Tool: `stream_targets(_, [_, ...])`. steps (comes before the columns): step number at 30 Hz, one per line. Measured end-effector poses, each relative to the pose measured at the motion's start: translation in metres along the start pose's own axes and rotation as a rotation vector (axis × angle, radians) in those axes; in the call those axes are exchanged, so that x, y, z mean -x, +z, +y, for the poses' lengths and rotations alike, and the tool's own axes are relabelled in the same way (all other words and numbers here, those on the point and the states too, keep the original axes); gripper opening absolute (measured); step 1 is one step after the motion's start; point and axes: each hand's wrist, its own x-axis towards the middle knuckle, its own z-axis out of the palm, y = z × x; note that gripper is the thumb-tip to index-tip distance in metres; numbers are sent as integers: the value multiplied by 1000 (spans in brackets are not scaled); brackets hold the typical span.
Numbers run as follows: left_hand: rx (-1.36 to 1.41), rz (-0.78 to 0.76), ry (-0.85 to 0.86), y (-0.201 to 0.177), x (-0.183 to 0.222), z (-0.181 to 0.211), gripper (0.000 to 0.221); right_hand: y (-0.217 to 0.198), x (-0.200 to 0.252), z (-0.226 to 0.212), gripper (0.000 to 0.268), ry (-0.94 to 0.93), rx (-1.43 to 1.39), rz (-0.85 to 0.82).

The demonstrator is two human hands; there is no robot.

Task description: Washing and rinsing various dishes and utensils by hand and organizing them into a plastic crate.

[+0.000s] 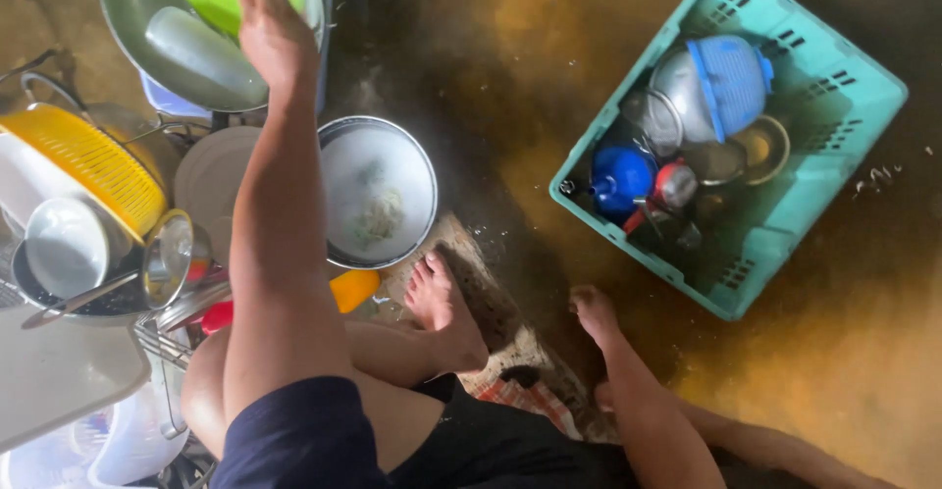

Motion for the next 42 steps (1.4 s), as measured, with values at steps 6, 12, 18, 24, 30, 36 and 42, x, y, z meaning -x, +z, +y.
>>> stream_targets(6, [937,-826,-599,-16,65,160,42,-7,19,-16,24,351,-754,15])
stream_targets(12, [442,-1218,-380,107,317,181,31,-21,31,-28,30,390,-456,-6])
stream_targets(18, [625,-1416,-1124,56,401,185,47,-52,48,-44,40,386,-722,37])
stream_targets(24, [473,-1000,-629,63,329,165,18,-10,39,14,33,434,-625,-11])
stream_targets(30, [103,-1208,48,-8,147,224,32,-24,38,-16,31,410,-638,90])
stream_targets(36, [-50,-1135,414,-55,118,327,25,-31,25,-42,28,268,-729,122])
stream_targets(42, [273,-1249,454,-84,192,412,22,-39,36,-45,31,219,-810,139])
